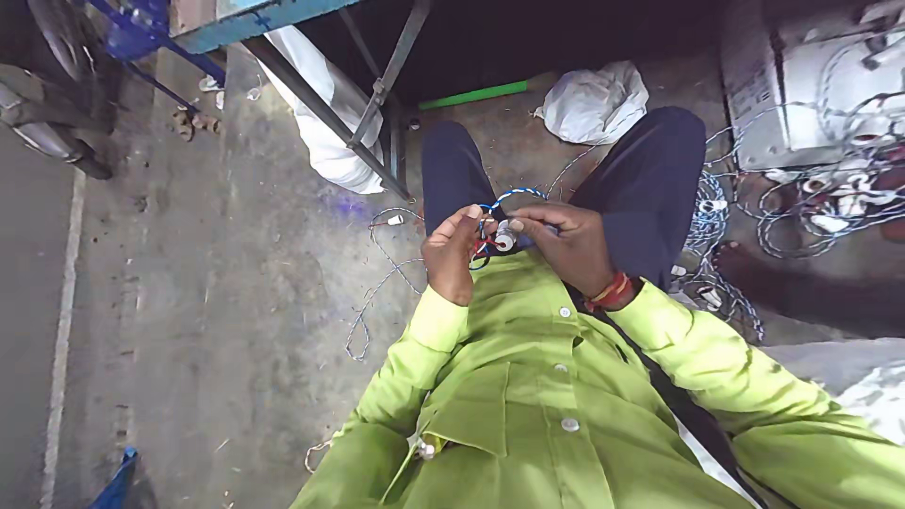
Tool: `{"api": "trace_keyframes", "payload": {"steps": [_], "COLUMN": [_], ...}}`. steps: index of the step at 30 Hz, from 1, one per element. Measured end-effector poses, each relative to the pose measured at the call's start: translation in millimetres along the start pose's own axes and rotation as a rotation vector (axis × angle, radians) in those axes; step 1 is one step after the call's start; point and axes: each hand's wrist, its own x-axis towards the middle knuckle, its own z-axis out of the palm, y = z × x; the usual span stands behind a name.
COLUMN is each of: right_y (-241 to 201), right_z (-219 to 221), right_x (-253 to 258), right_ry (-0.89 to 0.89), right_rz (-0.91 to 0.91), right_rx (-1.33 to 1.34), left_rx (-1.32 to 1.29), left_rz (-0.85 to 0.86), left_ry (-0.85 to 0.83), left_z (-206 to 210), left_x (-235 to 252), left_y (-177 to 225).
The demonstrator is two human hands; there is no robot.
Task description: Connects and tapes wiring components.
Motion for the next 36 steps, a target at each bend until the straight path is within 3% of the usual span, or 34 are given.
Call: {"api": "trace_keyframes", "payload": {"steps": [14, 19, 24, 27, 31, 36], "right_y": [4.3, 3.9, 2.5, 1.7, -7.0, -35.8], "right_z": [3.6, 6.7, 9.6, 10.1, 13.9, 13.6], "right_x": [1.0, -1.9, -3.4, -3.6, -3.8, -7.2], "right_ry": [-0.04, -0.026, -0.015, -0.013, 0.014, -0.033], "right_rz": [-0.203, -0.206, -0.238, -0.129, 0.18, 0.519], "right_rx": [-0.192, -0.263, -0.285, -0.16, 0.255, 0.565], "left_rx": [-0.031, 0.047, 0.127, 0.06, -0.038, -0.171], "left_rz": [-0.127, -0.005, 0.038, 0.029, 0.015, 0.071], "left_ry": [-0.138, -0.248, -0.149, -0.142, -0.165, -0.23], "left_z": [-11.7, -18.7, -11.9, -11.1, -8.5, -11.3], "left_x": [-1.4, -8.8, -12.6, -11.6, -11.1, -10.1], "left_y": [0.8, -2.3, -6.9, -10.4, -8.0, -10.0]}}
